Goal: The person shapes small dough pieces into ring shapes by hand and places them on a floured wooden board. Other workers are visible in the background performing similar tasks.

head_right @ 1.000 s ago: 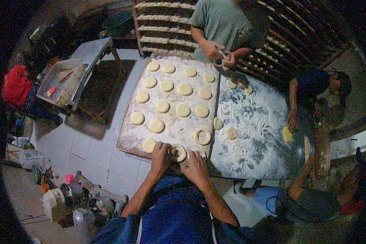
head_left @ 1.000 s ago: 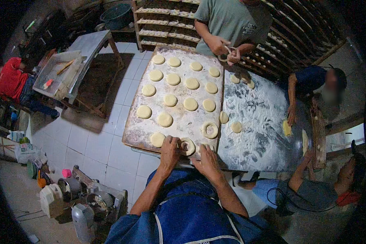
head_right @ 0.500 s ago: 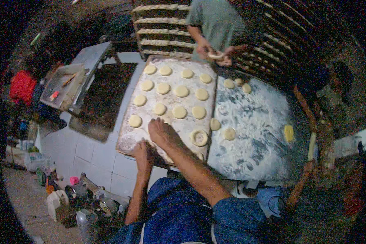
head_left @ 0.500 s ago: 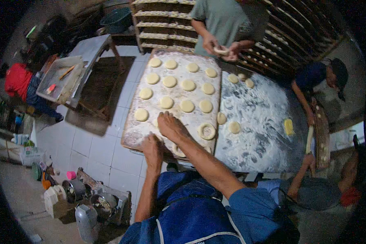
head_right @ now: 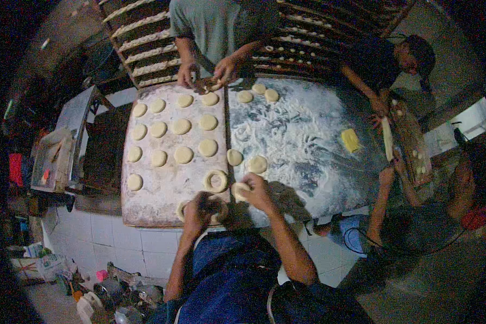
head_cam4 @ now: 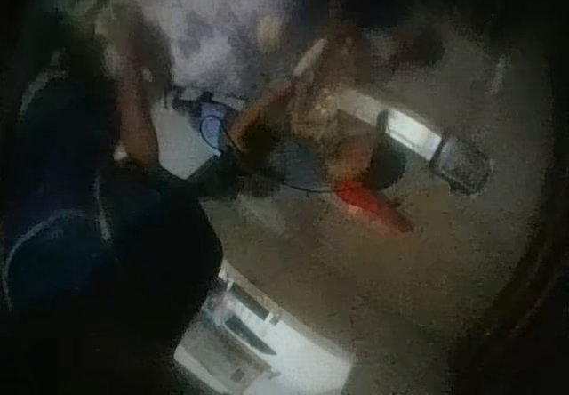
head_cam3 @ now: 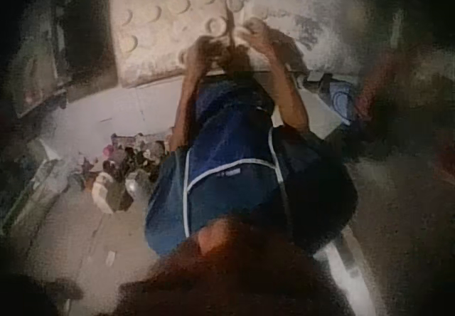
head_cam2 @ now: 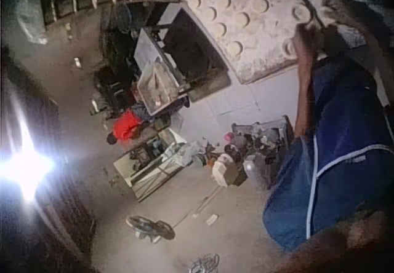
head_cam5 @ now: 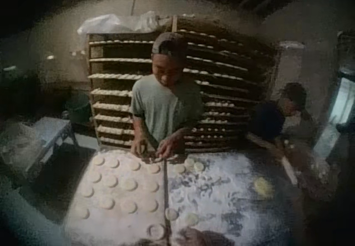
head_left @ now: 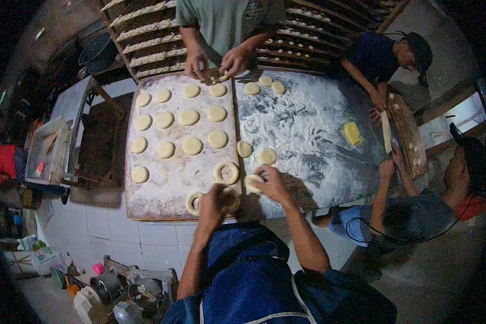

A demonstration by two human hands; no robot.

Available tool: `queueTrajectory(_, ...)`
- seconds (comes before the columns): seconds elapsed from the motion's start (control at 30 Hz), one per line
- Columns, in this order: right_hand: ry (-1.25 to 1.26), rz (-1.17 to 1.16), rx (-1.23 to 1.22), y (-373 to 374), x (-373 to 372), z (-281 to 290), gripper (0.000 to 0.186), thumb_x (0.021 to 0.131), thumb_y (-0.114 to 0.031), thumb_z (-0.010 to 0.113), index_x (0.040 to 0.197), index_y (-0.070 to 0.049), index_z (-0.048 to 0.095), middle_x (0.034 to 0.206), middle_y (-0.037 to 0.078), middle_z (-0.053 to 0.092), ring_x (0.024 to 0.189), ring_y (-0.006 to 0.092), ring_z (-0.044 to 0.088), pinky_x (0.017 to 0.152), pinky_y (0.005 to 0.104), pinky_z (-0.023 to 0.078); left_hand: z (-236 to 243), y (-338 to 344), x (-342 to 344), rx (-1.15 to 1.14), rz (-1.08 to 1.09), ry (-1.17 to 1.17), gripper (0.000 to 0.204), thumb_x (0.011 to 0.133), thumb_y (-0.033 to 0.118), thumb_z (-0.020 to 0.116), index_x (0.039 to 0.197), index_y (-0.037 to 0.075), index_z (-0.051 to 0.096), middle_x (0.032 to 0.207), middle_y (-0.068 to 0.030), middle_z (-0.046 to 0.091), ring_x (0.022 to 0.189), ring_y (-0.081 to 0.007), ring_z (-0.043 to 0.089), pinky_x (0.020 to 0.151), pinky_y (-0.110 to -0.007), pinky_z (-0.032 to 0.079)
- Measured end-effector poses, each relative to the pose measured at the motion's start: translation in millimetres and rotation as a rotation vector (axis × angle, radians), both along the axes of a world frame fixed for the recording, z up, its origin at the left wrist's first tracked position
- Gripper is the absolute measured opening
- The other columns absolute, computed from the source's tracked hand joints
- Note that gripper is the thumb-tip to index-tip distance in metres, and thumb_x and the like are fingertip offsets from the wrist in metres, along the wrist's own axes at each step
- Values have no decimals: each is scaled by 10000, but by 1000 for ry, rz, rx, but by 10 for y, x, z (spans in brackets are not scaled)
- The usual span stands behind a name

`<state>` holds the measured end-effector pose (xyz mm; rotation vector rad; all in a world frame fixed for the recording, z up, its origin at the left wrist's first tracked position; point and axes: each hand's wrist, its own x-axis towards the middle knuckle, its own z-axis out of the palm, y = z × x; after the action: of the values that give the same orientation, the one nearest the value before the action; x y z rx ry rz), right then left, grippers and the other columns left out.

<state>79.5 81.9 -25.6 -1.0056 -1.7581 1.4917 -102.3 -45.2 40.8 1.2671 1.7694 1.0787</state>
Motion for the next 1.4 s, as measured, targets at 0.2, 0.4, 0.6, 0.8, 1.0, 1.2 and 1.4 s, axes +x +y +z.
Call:
queueTrajectory(0.2,-671,-123,224,251,969,-60,322,621,-122,760,877,-28,590,810,105,595,764,214,597,642,348,473,-574,672,903,250,-71,352,386,715,46,662,1068,5,510,852,-187,623,792,-375,599,702,-441,478)
queueTrajectory(0.4,-132,-112,91,273,1225,-354,262,707,-72,736,811,-52,496,707,14,502,682,101,531,600,255,441,-484,680,1314,108,45,-103,304,841,217,645,1032,-14,598,865,-113,642,774,-205,611,712,-283,468)
queueTrajectory(0.6,69,-162,-251,78,1162,136,376,681,-161,765,916,-53,493,835,33,532,774,130,550,648,273,457,-526,738,1433,-29,-11,-649,264,866,213,630,964,-32,622,871,-55,645,790,-114,568,714,-267,453)
queueTrajectory(0.8,-100,-103,94,135,1167,116,395,682,-35,685,998,-32,448,885,67,518,862,144,549,663,264,460,-523,752,1519,26,12,-546,254,859,192,635,977,-34,628,889,-74,649,795,-124,584,729,-268,466)
queueTrajectory(1.0,150,89,-221,116,1103,373,444,723,17,578,1127,-25,399,969,100,547,860,149,572,706,274,477,-327,737,1516,39,79,-829,315,888,193,593,1136,6,541,916,-51,623,790,-116,559,689,-255,454)
queueTrajectory(1.2,298,262,-336,96,1048,564,431,791,-146,552,1188,-39,422,988,75,550,915,154,573,785,275,458,-476,621,1362,80,-104,-1039,412,850,40,591,1230,84,435,923,-32,551,780,-99,540,605,-218,442)
queueTrajectory(1.4,-35,-132,-357,54,785,-113,463,936,-456,354,1014,-38,539,944,108,583,853,179,587,746,307,450,-503,587,1252,384,-40,-1342,243,807,56,522,1024,92,420,930,-28,514,759,-114,536,590,-233,457)
